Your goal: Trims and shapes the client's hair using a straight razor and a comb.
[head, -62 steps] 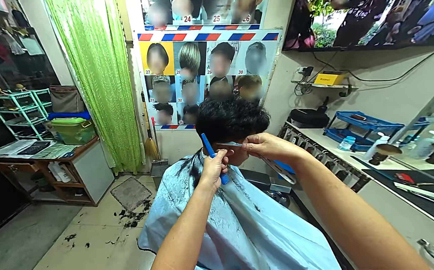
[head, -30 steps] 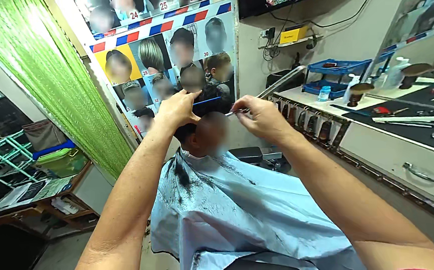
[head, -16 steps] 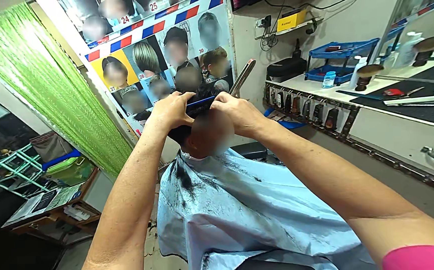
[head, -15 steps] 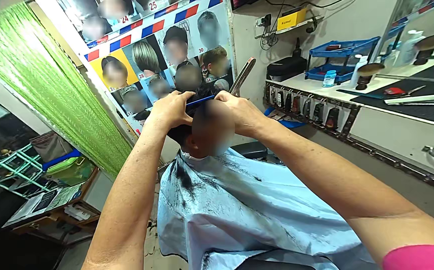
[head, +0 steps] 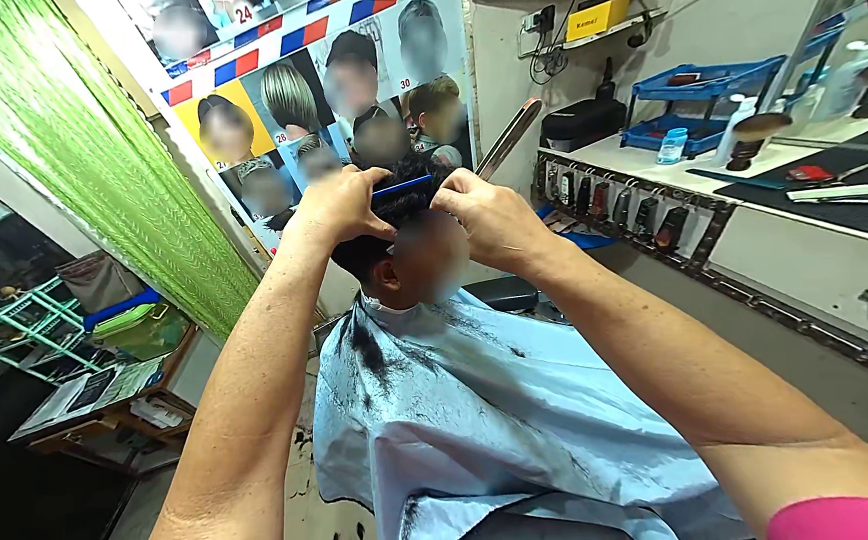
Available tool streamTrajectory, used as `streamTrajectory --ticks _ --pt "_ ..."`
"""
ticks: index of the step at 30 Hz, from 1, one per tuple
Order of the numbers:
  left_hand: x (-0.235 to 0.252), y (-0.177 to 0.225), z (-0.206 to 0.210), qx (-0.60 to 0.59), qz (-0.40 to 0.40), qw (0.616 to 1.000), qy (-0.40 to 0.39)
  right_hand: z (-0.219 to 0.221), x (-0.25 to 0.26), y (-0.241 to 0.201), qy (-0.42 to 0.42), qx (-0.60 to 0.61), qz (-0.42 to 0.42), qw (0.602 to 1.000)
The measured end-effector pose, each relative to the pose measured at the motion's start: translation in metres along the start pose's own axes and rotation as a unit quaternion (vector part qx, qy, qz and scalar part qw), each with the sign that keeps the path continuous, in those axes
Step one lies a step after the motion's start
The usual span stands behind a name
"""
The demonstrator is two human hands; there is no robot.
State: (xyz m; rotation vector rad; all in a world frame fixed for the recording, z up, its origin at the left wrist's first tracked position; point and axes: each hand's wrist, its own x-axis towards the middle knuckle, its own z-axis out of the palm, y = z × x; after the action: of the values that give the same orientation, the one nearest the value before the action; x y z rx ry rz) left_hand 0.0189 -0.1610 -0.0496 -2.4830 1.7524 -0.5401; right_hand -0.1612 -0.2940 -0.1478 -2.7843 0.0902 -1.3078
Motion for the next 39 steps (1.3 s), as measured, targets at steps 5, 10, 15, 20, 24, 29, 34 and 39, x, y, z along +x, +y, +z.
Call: streamTrajectory --ticks 5,10,15,20,24,29,34,39 --pt "-0.001 0.0 -0.002 -0.005 0.004 1.0 -0.003 0.004 0.0 -0.002 -0.017 -0.012 0.004 1.0" --pt "-0.001 -0.003 -0.001 0.002 0.011 1.0 0.005 0.009 -0.001 0.002 -0.019 -0.024 -0.001 1.0" --pt "0.0 -0.003 -0.002 0.002 0.011 1.0 0.005 0.008 -0.001 0.001 -0.018 -0.021 0.006 1.0" --pt "0.0 -0.004 -0.001 -0.002 0.014 1.0 0.008 0.01 -0.001 0.002 -0.03 -0.031 0.002 0.999" --pt "0.002 -0.004 0.0 0.0 0.015 1.0 0.007 0.009 -0.001 0.002 -0.017 -0.027 0.006 0.999" --pt "0.002 -0.006 0.0 0.0 0.018 1.0 0.01 0.014 -0.003 0.004 -0.021 -0.025 -0.003 0.999" --pt "0.003 -0.007 0.001 0.001 0.022 1.0 0.016 0.016 -0.004 0.004 -0.005 -0.023 -0.003 1.0" --pt "0.003 -0.007 0.001 0.0 0.026 0.999 0.017 0.015 -0.005 0.007 -0.003 -0.02 -0.004 1.0"
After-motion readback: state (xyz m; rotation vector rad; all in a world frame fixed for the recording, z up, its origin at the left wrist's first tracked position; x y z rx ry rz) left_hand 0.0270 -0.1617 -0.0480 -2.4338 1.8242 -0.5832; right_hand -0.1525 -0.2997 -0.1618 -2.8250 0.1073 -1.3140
